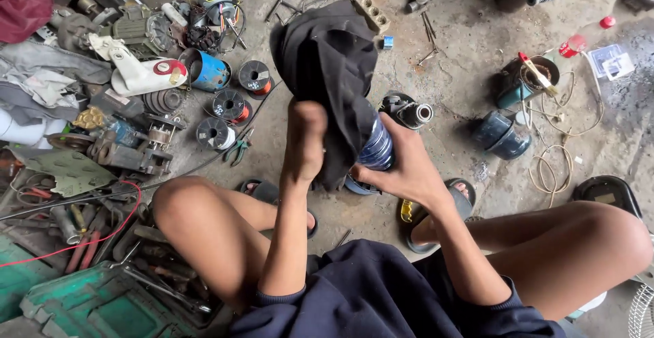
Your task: Disassembling a motor assembly to clean the casing and internal components using a cloth and cleaning solution.
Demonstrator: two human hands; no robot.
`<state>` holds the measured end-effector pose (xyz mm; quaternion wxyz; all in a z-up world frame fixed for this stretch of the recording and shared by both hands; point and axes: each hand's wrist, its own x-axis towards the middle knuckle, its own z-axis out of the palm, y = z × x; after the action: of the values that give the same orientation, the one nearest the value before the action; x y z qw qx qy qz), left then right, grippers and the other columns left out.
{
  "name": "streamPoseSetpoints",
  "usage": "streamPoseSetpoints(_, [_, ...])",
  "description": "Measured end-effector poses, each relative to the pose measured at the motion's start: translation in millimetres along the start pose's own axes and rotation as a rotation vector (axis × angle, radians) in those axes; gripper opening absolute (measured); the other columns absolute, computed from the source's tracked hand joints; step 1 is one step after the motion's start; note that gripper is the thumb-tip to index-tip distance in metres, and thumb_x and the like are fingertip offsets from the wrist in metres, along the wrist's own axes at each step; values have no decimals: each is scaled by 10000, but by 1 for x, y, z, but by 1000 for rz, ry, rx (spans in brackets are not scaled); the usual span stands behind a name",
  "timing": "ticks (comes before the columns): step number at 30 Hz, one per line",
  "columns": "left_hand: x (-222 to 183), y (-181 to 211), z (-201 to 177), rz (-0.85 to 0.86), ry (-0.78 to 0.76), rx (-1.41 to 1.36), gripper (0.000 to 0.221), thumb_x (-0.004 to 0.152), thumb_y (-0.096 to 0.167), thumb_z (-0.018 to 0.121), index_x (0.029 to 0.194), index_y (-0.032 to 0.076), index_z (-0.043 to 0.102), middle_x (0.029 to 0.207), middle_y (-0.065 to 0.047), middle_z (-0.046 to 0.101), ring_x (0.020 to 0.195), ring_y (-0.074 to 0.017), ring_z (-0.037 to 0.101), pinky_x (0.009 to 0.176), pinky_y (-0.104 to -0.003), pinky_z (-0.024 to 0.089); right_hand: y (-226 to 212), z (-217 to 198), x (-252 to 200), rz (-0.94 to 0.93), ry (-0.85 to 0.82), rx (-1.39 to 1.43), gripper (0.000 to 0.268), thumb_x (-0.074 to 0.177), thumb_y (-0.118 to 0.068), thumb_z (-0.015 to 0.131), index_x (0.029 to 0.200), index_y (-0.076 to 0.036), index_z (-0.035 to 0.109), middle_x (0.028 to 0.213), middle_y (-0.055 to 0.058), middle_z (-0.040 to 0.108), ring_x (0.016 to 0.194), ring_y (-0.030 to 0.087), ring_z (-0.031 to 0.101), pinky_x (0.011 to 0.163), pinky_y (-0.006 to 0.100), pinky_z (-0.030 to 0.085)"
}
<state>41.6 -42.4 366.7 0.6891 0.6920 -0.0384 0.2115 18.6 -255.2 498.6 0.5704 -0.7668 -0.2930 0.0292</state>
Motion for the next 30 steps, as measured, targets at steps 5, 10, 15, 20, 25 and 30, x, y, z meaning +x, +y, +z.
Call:
streamPoseSetpoints(5, [7, 194, 49, 236, -64, 165, 269, 790, 258, 889, 895, 44, 765, 755, -124, 748, 775, -167, 743, 686, -330, 587, 16, -1, -3, -113, 30, -122, 497, 618, -221, 950, 921, 3, 626, 752, 166, 679, 674, 295, 701, 657, 409, 556])
streamPoseSetpoints(10, [9, 193, 45, 266, -69, 103, 158, 812, 164, 876, 831, 52, 764, 729, -115, 752, 750, -139, 720, 636, -318, 582, 13, -6, -5, -171, 72, -200, 515, 614, -241, 972, 890, -25, 595, 734, 151, 671, 669, 303, 716, 628, 383, 552])
streamPoseSetpoints(15, [19, 183, 32, 274, -236, -103, 245, 754, 85, 917, 916, 6, 751, 798, -116, 744, 819, -99, 644, 750, -336, 582, -22, -17, 1, -131, -117, 96, 401, 604, -171, 906, 884, -44, 648, 698, 99, 690, 637, 171, 679, 627, 337, 587])
streamPoseSetpoints(20, [21, 168, 25, -44, -328, -346, 446, 686, 135, 963, 1048, 70, 710, 949, -139, 748, 934, -284, 750, 815, -405, 610, 58, 3, -30, 101, -887, 1010, 209, 964, -130, 635, 1049, 61, 621, 707, 172, 698, 615, 258, 727, 628, 408, 578])
streamPoseSetpoints(25, [15, 155, 21, -240, -287, -358, 597, 726, 177, 920, 1215, 40, 607, 1118, -182, 689, 1084, -322, 679, 939, -440, 531, 68, 53, -24, 178, -1250, 1820, 681, 910, -164, 645, 1268, 268, 259, 857, 299, 527, 628, 485, 644, 630, 662, 556])
streamPoseSetpoints(30, [7, 140, 22, -448, -240, -383, 751, 765, 219, 876, 1382, 11, 503, 1287, -226, 629, 1234, -359, 609, 1063, -474, 453, -6, -1, -8, 171, -1021, 1289, 301, 934, -167, 633, 993, 120, 566, 769, 170, 636, 645, 307, 715, 644, 391, 562])
